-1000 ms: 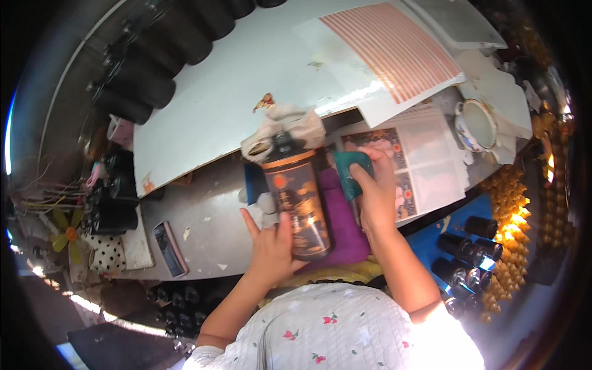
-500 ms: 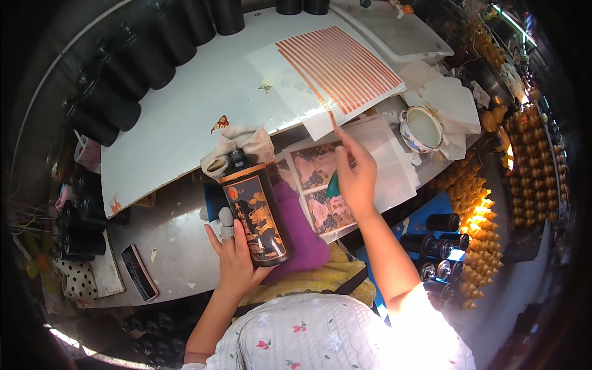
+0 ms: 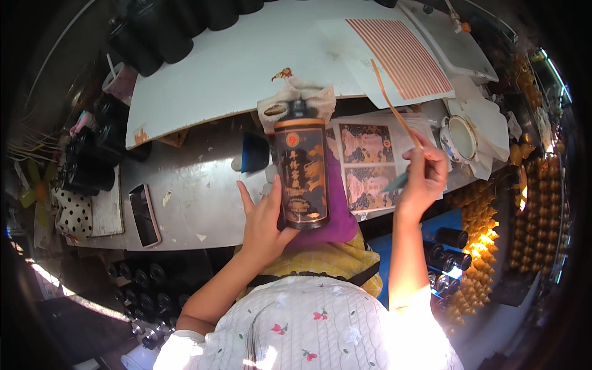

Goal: The person cleans a black cylindrical container with a green sponge, then applies an orange label around its body. They smooth the label, trim the excess, and place the container on a nearby shelf before repeating the process with another container.

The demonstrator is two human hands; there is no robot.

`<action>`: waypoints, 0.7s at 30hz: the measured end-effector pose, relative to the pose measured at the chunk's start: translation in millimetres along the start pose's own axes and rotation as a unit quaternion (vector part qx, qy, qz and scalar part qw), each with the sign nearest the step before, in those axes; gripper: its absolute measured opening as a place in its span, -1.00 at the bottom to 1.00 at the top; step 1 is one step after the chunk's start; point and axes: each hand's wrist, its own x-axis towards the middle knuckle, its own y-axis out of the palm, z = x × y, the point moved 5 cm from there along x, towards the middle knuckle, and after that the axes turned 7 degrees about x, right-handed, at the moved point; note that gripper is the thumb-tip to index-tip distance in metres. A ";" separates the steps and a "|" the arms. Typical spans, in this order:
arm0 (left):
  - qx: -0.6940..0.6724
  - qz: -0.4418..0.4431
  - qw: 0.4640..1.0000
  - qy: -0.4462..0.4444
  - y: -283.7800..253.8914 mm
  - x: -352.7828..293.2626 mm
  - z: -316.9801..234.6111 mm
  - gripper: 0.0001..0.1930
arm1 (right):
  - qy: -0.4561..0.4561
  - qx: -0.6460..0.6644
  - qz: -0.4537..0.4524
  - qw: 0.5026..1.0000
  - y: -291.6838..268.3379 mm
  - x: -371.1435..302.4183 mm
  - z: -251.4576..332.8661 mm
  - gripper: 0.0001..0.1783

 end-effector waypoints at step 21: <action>-0.179 0.113 0.976 0.052 -25.9 5.6 -56.0 0.05 | 0.060 -0.013 0.379 0.923 30.3 -44.5 145.7 -0.94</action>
